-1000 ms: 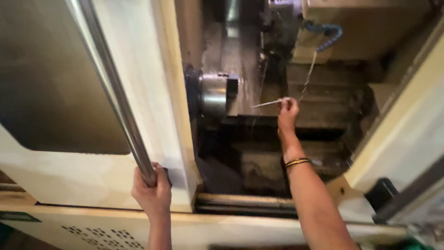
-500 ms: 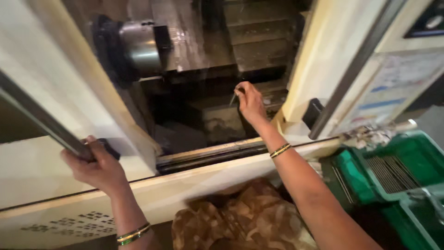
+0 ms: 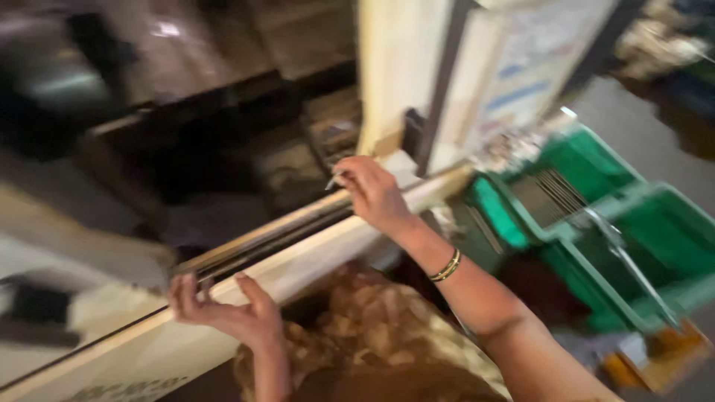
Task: The person operates a CNC lathe, loading metal rods into the chuck, closing the door, and starting the machine. They then measure the machined rods with a digital caliper and place them into a green bin. The person repeats this cycle multiple times.
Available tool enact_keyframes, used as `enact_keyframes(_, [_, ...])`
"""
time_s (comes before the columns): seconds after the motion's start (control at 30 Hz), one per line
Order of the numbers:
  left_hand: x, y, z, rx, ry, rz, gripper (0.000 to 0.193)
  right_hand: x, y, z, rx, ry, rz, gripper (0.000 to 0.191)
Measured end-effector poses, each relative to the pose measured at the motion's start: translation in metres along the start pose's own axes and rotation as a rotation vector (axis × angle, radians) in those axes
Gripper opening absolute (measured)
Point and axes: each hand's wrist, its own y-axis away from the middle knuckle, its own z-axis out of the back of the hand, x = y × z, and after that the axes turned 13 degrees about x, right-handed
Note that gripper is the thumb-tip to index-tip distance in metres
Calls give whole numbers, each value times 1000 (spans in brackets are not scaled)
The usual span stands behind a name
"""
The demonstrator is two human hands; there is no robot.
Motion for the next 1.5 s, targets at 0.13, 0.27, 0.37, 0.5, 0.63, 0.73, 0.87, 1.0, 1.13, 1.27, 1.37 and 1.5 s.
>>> enact_keyframes(0.13, [-41,39,-46,329,317,190,29,7,37,41,46,107,-23,24])
enact_keyframes(0.27, [-76,52,-68,535,307,76,23,-4,71,82,4,198,-179,22])
enact_keyframes(0.37, [-93,57,-87,629,394,110,18,-28,102,118,-4,267,-282,17])
enact_keyframes(0.5, [-104,67,-108,730,468,175,16,-58,141,160,-9,397,-430,18])
enact_keyframes(0.63, [-113,78,-133,775,514,213,21,-79,169,197,67,423,-580,18])
enact_keyframes(0.73, [-121,90,-153,842,531,284,15,-93,184,219,177,357,-695,17])
enact_keyframes(0.87, [-125,102,-178,901,509,179,17,-110,201,229,260,321,-769,19])
enact_keyframes(1.0, [-132,109,-200,971,688,336,15,-115,207,232,116,247,-699,17])
enact_keyframes(1.13, [-151,102,-209,1023,651,230,14,-101,195,235,-33,222,-585,20])
enact_keyframes(1.27, [-184,85,-203,1035,641,0,19,-74,171,234,-108,247,-385,25])
enact_keyframes(1.37, [-212,73,-198,997,640,-110,19,-53,153,230,-100,215,-281,26])
enact_keyframes(1.5, [-238,61,-184,960,742,-68,17,-33,136,226,-93,199,-142,31])
